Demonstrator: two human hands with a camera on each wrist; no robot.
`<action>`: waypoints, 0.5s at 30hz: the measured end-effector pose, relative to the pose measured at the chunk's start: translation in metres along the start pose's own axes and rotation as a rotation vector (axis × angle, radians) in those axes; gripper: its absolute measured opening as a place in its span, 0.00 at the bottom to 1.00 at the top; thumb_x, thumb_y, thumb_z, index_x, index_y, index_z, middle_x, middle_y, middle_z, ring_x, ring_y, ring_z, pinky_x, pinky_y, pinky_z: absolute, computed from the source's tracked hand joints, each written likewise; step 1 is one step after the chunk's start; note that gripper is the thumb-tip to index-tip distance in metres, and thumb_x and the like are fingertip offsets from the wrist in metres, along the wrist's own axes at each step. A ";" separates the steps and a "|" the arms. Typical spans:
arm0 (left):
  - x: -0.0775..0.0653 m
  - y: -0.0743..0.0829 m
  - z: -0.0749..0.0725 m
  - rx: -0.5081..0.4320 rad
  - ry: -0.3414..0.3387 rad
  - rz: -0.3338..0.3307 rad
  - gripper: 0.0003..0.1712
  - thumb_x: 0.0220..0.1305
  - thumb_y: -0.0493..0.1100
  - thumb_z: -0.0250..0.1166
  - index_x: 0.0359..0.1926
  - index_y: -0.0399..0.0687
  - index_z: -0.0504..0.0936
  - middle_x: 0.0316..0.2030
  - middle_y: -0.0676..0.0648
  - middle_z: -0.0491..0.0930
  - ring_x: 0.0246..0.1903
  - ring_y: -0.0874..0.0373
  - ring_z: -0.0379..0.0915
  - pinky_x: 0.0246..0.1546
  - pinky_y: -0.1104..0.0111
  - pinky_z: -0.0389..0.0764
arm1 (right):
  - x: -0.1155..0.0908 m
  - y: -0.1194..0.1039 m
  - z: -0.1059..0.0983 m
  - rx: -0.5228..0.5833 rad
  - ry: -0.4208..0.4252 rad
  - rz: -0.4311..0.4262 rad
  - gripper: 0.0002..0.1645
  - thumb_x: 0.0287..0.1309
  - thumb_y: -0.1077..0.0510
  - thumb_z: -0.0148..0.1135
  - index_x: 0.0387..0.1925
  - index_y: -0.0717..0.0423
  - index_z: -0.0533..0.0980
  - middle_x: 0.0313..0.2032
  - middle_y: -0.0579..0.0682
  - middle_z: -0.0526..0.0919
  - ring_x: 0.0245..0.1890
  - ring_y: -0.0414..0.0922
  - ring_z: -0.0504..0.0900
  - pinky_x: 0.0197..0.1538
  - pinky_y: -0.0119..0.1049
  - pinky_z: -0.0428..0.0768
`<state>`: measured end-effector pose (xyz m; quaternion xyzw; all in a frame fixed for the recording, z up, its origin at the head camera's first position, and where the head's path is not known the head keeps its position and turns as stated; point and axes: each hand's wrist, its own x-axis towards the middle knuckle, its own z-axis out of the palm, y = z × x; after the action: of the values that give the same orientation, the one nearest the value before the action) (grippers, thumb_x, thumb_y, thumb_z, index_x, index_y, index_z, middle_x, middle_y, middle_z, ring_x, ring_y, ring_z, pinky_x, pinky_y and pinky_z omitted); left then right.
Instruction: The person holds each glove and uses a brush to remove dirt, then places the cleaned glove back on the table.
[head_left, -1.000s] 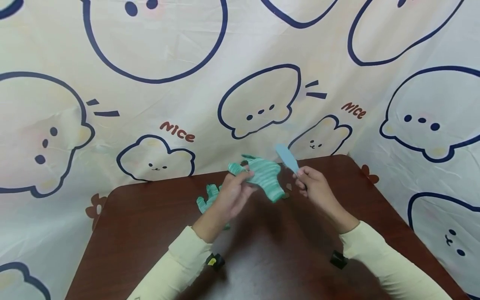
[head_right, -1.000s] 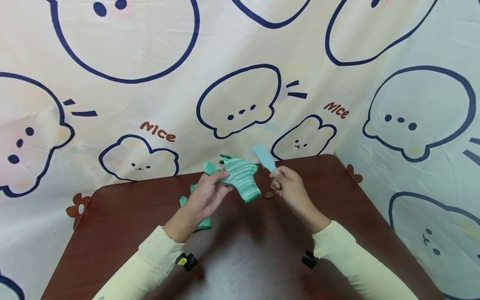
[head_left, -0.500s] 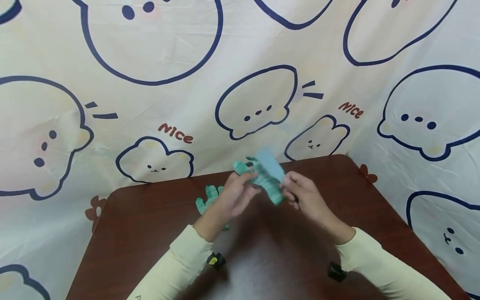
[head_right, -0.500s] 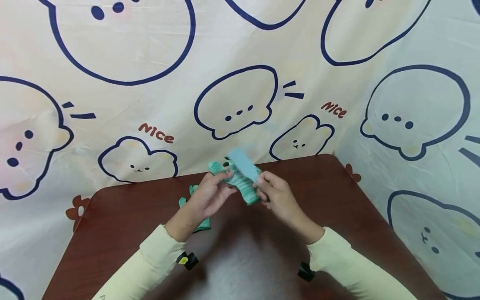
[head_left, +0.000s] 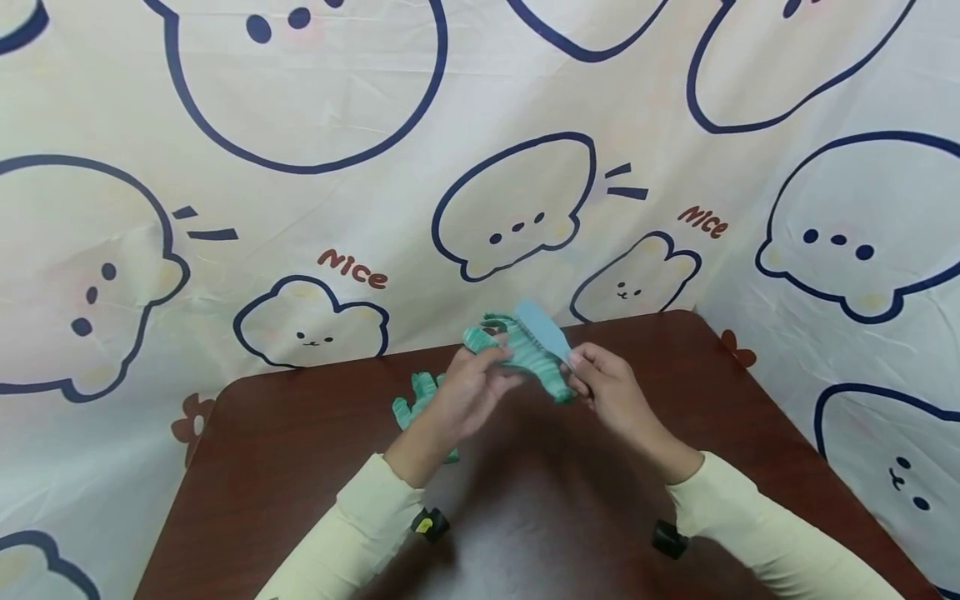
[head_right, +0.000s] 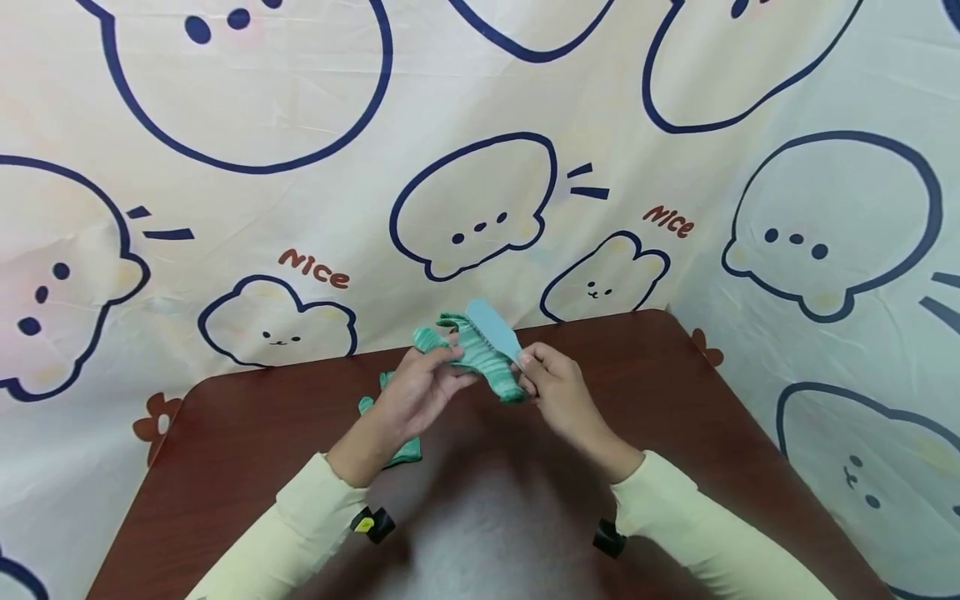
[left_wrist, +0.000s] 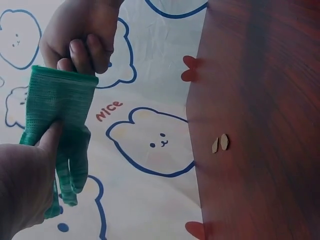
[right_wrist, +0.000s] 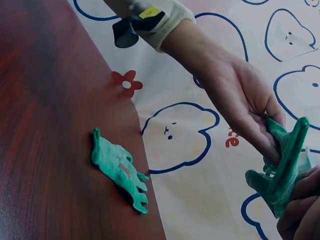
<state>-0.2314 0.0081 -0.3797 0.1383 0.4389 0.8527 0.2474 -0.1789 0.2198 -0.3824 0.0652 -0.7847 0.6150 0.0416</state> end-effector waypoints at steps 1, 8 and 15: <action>0.000 0.000 -0.001 -0.006 -0.004 0.003 0.33 0.79 0.33 0.46 0.80 0.39 0.50 0.80 0.43 0.53 0.76 0.46 0.57 0.73 0.45 0.62 | 0.001 0.002 -0.002 0.007 0.005 0.019 0.21 0.81 0.53 0.44 0.44 0.69 0.71 0.24 0.50 0.67 0.23 0.41 0.65 0.25 0.31 0.67; -0.005 0.011 -0.007 -0.077 0.023 0.034 0.29 0.78 0.30 0.43 0.76 0.36 0.51 0.70 0.47 0.59 0.69 0.52 0.58 0.76 0.49 0.55 | 0.008 0.013 -0.028 0.116 0.078 0.162 0.17 0.82 0.55 0.38 0.44 0.65 0.68 0.23 0.43 0.65 0.19 0.37 0.63 0.22 0.31 0.63; -0.002 0.006 -0.006 -0.035 0.038 0.013 0.21 0.78 0.31 0.46 0.68 0.32 0.61 0.76 0.46 0.56 0.73 0.52 0.55 0.77 0.48 0.56 | 0.000 0.000 -0.016 0.163 -0.014 0.038 0.19 0.81 0.53 0.41 0.40 0.66 0.69 0.19 0.43 0.66 0.17 0.37 0.64 0.18 0.32 0.64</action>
<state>-0.2342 -0.0006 -0.3782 0.1206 0.4277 0.8642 0.2359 -0.1787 0.2350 -0.3789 0.0579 -0.7334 0.6771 0.0192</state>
